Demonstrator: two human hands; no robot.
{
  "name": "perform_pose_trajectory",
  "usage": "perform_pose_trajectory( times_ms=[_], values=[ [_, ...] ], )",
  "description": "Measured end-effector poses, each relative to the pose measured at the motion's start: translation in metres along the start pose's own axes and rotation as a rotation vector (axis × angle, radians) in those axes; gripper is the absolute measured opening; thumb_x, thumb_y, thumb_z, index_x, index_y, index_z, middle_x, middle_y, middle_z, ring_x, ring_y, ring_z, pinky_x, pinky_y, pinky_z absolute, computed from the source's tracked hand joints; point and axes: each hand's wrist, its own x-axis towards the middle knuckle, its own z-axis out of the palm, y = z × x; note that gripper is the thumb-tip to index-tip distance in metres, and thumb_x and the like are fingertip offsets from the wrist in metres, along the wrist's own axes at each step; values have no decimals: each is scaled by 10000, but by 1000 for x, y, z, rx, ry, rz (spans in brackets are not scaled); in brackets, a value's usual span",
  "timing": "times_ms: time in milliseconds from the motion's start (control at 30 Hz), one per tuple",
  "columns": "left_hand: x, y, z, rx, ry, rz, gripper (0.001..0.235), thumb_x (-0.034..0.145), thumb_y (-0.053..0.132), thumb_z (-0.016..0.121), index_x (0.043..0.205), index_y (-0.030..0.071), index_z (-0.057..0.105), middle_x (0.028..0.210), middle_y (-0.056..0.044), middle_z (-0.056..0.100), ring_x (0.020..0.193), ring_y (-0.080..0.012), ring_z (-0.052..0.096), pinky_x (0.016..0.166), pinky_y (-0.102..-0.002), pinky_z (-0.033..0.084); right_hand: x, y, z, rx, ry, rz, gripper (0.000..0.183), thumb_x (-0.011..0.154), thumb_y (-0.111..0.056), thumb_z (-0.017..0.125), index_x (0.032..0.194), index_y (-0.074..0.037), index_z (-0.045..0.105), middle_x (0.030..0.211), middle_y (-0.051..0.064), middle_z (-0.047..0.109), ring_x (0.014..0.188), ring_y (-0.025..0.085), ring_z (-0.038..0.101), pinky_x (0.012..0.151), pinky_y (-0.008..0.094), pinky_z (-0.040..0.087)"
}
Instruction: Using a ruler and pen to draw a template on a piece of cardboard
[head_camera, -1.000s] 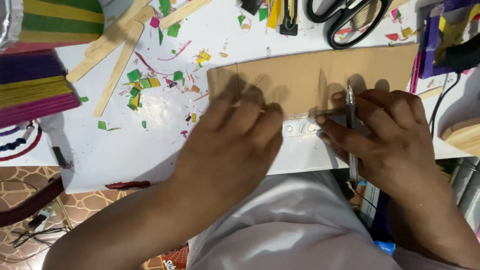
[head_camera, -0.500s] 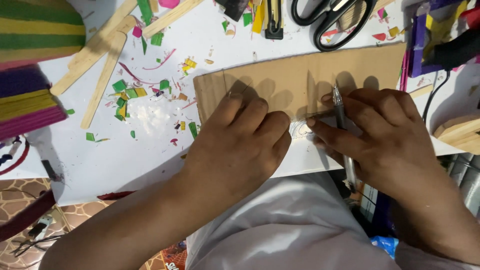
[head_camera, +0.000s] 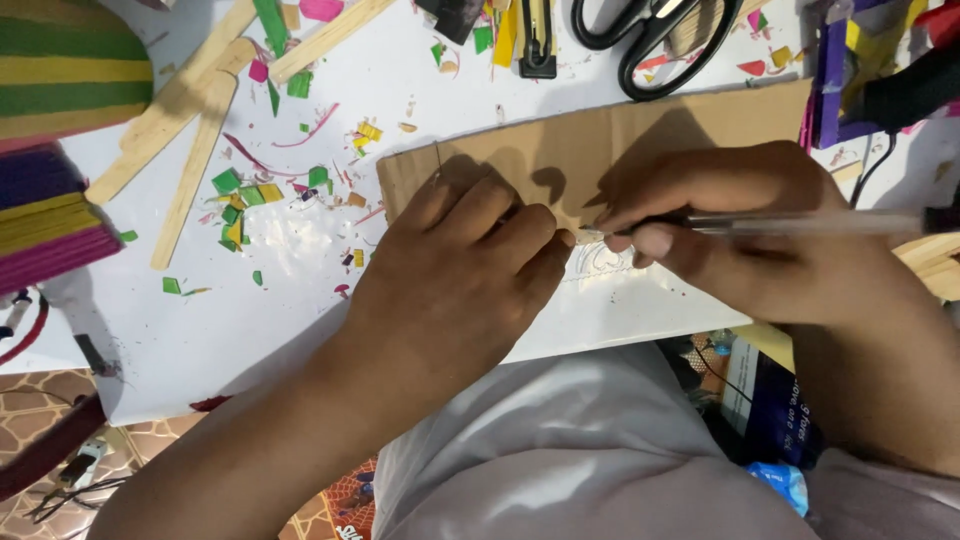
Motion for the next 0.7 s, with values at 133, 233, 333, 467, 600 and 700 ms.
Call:
perform_pose_trajectory(
  times_ms=[133,233,333,467,600,700],
  values=[
    [-1,-6,2,-64,-29,-10,42,1013,97,707,1006,104,748,919,-11,580,918,-275,531,879,-420,497,-1,7,0,-57,-6,-3,165,951,-14,616,1093,53,666,1059,174,717,1000,278,710,840,338,581],
    [0,-9,3,-135,-26,-12,22,987,80,745,999,97,751,911,-21,581,929,-288,537,849,-430,492,-5,5,0,-131,10,12,185,975,-22,601,1135,52,659,1142,183,719,1075,285,716,881,340,584],
    [-3,-13,8,-185,-23,-16,91,958,75,775,1042,113,777,911,-20,576,936,-298,527,848,-446,494,-6,-1,3,-170,37,28,195,992,-44,577,1126,57,676,1131,194,712,1082,303,715,910,358,572],
    [-6,-16,14,-262,-29,-7,173,931,47,767,1079,129,801,938,-21,595,952,-312,516,886,-467,498,-9,1,5,-126,61,39,188,983,-33,593,1122,53,685,1124,197,717,1137,325,709,987,388,569],
    [-4,-17,10,-295,-56,-8,173,940,45,767,1085,128,807,931,-15,580,951,-305,518,906,-448,484,-15,7,5,-154,70,4,190,993,-42,583,1121,56,683,1113,194,715,1094,328,717,989,399,569],
    [-5,-16,10,-310,-53,-9,191,935,8,748,1078,124,800,931,-15,585,925,-305,506,878,-446,477,-17,9,5,-195,77,46,161,975,-53,632,1092,18,717,1156,206,733,1083,287,733,951,352,560]
  ],
)
